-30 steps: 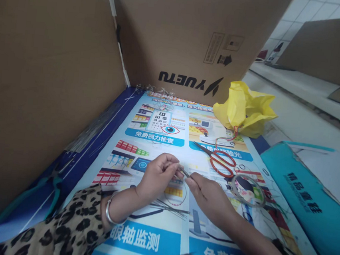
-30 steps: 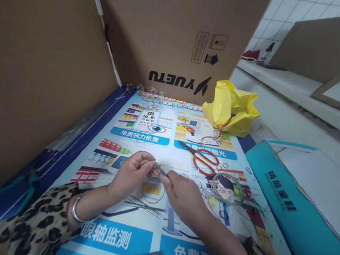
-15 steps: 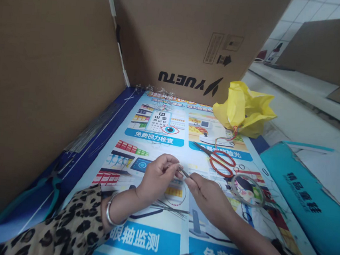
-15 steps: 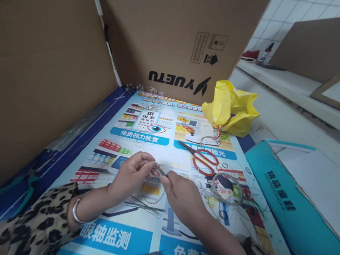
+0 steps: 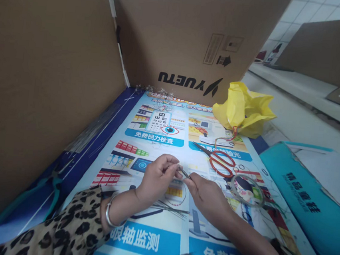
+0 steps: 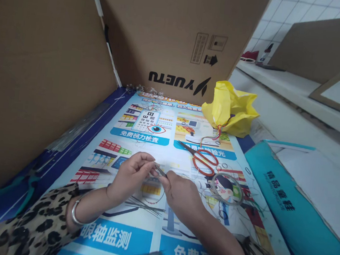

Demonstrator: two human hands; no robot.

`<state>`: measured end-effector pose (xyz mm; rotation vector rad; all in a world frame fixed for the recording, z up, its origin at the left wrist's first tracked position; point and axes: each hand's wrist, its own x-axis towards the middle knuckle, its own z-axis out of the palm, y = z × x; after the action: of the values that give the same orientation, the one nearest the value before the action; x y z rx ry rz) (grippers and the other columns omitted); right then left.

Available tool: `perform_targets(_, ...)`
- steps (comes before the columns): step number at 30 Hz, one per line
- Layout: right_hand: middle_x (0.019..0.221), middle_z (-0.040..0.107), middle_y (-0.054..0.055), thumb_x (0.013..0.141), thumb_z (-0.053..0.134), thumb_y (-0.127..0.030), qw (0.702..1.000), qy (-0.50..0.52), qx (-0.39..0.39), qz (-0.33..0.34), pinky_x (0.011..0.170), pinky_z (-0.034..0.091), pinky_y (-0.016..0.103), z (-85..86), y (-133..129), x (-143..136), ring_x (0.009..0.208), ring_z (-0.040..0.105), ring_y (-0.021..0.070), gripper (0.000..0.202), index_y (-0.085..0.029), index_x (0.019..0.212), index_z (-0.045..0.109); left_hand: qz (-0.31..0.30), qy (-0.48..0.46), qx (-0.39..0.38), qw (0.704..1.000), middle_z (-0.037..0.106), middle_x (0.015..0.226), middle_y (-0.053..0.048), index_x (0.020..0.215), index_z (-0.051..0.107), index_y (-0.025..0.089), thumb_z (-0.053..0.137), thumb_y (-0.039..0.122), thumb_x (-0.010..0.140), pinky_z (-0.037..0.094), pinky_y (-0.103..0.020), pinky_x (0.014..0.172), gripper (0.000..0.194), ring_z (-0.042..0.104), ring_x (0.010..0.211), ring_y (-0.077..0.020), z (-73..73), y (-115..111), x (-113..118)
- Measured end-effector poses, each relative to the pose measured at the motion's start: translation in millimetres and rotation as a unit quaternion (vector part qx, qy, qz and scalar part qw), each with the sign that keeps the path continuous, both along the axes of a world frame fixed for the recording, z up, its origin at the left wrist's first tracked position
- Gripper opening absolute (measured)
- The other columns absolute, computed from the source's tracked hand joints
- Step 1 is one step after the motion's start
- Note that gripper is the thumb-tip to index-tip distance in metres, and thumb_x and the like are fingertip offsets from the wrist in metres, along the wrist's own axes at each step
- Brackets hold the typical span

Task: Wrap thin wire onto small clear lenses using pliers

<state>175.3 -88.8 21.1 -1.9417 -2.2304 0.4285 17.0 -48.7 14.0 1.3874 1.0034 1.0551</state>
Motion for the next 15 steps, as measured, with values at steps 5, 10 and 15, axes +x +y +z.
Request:
perform_targets(5, 0.069, 0.064, 0.003, 0.092, 0.023, -0.044, 0.999, -0.023, 0.023, 0.016, 0.05, 0.024, 0.024, -2.2, -0.8, 0.8, 0.061, 0.059, 0.0166, 0.038, -0.02, 0.081, 0.05, -0.007, -0.029, -0.019, 0.999, 0.063, 0.067, 0.001, 0.086, 0.053, 0.017, 0.053, 0.027, 0.079, 0.046, -0.02, 0.056, 0.013, 0.06, 0.056, -0.0093, 3.2, 1.9, -0.4)
perform_targets(10, 0.069, 0.065, 0.004, 0.092, 0.024, -0.042, 0.999, -0.038, 0.026, 0.028, 0.051, 0.025, 0.024, -1.5, -1.0, 1.1, 0.062, 0.061, 0.0166, 0.037, -0.019, 0.082, 0.051, -0.017, -0.044, -0.04, 0.998, 0.06, 0.06, 0.002, 0.085, 0.053, 0.016, 0.054, 0.026, 0.078, 0.042, -0.019, 0.052, 0.012, 0.058, 0.052, -0.0086, 5.0, 4.9, -0.8)
perform_targets(15, 0.071, 0.065, 0.005, 0.093, 0.022, -0.043, 0.997, -0.057, 0.034, 0.039, 0.051, 0.024, 0.025, -2.5, -0.7, 1.9, 0.063, 0.06, 0.0165, 0.038, -0.019, 0.083, 0.05, -0.035, -0.057, -0.056, 0.996, 0.06, 0.058, 0.002, 0.084, 0.054, 0.015, 0.055, 0.025, 0.077, 0.04, -0.018, 0.051, 0.012, 0.057, 0.051, -0.0083, 5.0, 9.0, -2.0)
